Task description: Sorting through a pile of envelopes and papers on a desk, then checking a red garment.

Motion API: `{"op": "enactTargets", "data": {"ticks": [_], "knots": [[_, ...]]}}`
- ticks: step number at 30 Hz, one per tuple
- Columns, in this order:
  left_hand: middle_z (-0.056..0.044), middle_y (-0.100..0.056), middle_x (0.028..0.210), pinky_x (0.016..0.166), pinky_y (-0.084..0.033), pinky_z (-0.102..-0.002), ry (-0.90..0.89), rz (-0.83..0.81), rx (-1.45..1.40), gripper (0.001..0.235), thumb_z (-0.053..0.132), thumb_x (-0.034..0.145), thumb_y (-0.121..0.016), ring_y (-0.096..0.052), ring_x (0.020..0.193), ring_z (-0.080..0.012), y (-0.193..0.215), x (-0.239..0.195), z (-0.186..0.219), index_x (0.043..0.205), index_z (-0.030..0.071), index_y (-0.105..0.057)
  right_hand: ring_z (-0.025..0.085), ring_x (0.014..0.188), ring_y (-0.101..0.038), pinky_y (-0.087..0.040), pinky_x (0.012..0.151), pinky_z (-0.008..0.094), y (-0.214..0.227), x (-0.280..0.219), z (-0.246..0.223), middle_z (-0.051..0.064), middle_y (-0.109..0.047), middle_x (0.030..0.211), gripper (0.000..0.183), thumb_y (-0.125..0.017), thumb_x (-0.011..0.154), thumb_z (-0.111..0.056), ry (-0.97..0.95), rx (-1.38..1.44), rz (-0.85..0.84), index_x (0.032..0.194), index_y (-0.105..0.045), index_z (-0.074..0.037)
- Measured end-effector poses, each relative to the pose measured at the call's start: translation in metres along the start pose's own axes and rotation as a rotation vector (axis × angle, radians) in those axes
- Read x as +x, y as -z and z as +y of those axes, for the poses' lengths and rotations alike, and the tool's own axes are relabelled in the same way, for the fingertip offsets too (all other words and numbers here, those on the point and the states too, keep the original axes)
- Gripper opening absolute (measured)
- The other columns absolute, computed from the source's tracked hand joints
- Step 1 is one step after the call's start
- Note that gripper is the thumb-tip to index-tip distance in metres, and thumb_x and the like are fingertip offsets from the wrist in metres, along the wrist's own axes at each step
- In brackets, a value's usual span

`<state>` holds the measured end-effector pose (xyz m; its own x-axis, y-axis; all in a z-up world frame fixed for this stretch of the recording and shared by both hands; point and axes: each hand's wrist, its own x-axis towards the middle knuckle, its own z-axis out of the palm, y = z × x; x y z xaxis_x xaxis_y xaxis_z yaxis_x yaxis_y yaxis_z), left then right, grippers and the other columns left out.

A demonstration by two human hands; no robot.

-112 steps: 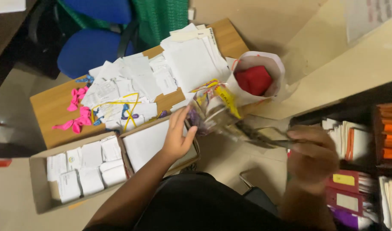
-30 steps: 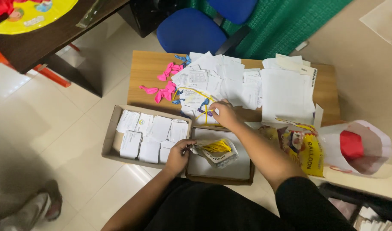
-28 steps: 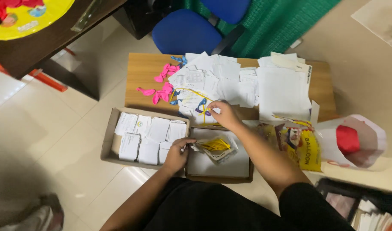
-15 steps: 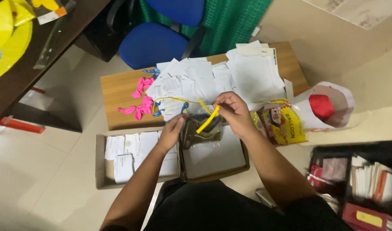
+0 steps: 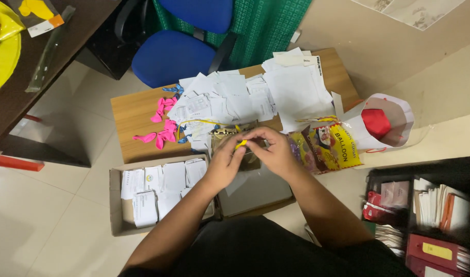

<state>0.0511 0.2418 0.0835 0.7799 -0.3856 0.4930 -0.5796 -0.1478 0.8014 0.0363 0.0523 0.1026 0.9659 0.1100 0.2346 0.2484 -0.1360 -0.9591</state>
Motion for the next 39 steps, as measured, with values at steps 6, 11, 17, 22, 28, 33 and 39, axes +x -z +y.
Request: {"op": "enactTargets", "data": {"ticks": [6, 11, 17, 22, 28, 33, 39], "knots": [[-0.006, -0.066, 0.095, 0.081, -0.051, -0.030, 0.412, -0.083, -0.427, 0.037, 0.029, 0.112, -0.038, -0.061, 0.087, -0.0148, -0.021, -0.023, -0.028, 0.124, 0.003, -0.062, 0.012, 0.095, -0.069, -0.058, 0.085, 0.028, 0.001, 0.001, 0.017, 0.009, -0.072, 0.106, 0.015, -0.068, 0.096, 0.005, -0.029, 0.207, 0.078, 0.110, -0.064, 0.000], [-0.001, -0.053, 0.076, 0.068, -0.048, -0.027, 0.499, -0.054, -0.583, 0.033, 0.028, 0.113, -0.040, -0.053, 0.071, -0.0109, -0.030, -0.038, -0.032, 0.101, 0.005, -0.060, 0.014, 0.100, -0.069, -0.055, 0.091, 0.028, -0.003, 0.007, 0.022, 0.011, -0.073, 0.107, 0.015, -0.069, 0.095, 0.008, -0.040, 0.246, 0.146, 0.106, -0.063, 0.000], [0.001, -0.046, 0.066, 0.053, -0.038, -0.027, 0.537, -0.112, -0.449, 0.029, 0.027, 0.111, -0.043, -0.043, 0.057, -0.0097, -0.022, -0.041, -0.019, 0.092, 0.007, -0.053, 0.017, 0.100, -0.070, -0.055, 0.092, 0.030, -0.008, 0.014, 0.039, 0.013, -0.074, 0.106, 0.017, -0.069, 0.093, 0.010, -0.088, 0.408, 0.150, 0.103, -0.061, -0.002], [0.002, -0.049, 0.066, 0.051, -0.041, -0.026, 0.591, -0.106, -0.426, 0.029, 0.026, 0.110, -0.043, -0.047, 0.055, -0.0086, -0.020, -0.042, -0.020, 0.090, 0.008, -0.052, 0.017, 0.109, -0.067, -0.052, 0.098, 0.032, -0.016, 0.016, 0.030, 0.009, -0.071, 0.111, 0.019, -0.069, 0.096, 0.004, -0.139, 0.436, 0.096, 0.110, -0.060, -0.004], [-0.011, -0.058, 0.070, 0.058, -0.048, -0.038, 0.480, 0.124, -0.138, 0.029, 0.023, 0.112, -0.046, -0.056, 0.060, -0.0247, -0.027, -0.038, -0.034, 0.094, 0.004, -0.057, 0.013, 0.107, -0.065, -0.053, 0.089, 0.032, -0.025, -0.010, 0.084, 0.000, -0.071, 0.109, 0.028, -0.055, 0.104, -0.029, -0.729, 0.596, -0.138, 0.123, -0.065, -0.010], [-0.024, -0.070, 0.094, 0.073, -0.054, -0.050, 0.422, 0.079, 0.043, 0.024, 0.022, 0.105, -0.050, -0.068, 0.086, -0.0460, -0.041, -0.022, -0.031, 0.115, 0.003, -0.062, 0.017, 0.105, -0.068, -0.054, 0.092, 0.035, -0.020, -0.008, 0.079, 0.006, -0.076, 0.117, 0.024, -0.059, 0.102, -0.022, -0.600, 0.473, 0.129, 0.112, -0.074, -0.007], [-0.017, -0.072, 0.109, 0.091, -0.049, -0.051, 0.506, -0.225, 0.387, 0.030, 0.032, 0.105, -0.051, -0.065, 0.103, -0.0389, -0.051, 0.010, -0.071, 0.120, 0.013, -0.068, 0.025, 0.102, -0.074, -0.057, 0.095, 0.040, 0.025, 0.006, 0.081, 0.013, -0.076, 0.104, 0.022, -0.052, 0.104, -0.024, -0.483, 0.630, 0.384, 0.109, -0.065, -0.006]]}}
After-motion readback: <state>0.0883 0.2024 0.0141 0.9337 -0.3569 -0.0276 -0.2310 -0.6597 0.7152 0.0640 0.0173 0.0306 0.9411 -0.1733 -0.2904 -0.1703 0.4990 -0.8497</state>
